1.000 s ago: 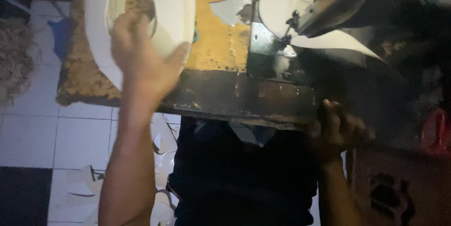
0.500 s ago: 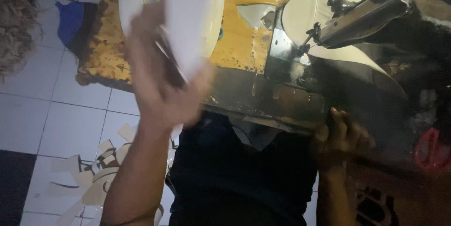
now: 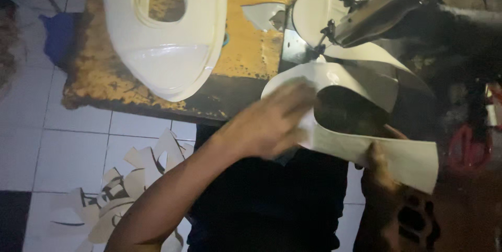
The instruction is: The person operates a sewing machine to stitch white shoe sole components. They repeatedly feed individual pieces under the needle, guide them through the machine, and remove the stitched parts, stacking them on the table.
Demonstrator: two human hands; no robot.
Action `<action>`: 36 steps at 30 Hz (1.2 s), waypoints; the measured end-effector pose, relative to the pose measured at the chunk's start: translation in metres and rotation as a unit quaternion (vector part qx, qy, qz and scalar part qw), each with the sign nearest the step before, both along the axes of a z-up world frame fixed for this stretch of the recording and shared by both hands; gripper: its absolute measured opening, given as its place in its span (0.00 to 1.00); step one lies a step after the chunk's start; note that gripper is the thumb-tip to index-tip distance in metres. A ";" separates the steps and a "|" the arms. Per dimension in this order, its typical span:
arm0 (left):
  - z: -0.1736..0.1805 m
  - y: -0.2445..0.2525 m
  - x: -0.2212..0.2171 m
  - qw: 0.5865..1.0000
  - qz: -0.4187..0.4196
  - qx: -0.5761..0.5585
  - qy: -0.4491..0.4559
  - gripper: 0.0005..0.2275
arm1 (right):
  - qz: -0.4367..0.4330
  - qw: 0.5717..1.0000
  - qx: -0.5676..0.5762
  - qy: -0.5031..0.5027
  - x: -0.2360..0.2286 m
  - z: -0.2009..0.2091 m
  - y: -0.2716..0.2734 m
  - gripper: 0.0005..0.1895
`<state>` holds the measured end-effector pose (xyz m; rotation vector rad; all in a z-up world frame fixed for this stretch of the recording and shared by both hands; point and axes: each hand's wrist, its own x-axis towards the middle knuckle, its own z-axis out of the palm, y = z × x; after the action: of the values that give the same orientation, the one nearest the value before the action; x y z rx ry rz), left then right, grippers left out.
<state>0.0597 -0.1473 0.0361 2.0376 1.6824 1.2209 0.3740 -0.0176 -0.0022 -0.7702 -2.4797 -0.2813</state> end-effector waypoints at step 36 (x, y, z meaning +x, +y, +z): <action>-0.009 0.097 -0.010 0.994 0.029 -0.063 0.088 0.24 | -0.119 0.855 -0.412 0.291 0.023 -0.021 0.022 0.19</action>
<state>0.0493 -0.0505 0.0270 2.0852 1.8578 0.9489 0.3974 0.0047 -0.0235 -1.2629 -1.8467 0.8766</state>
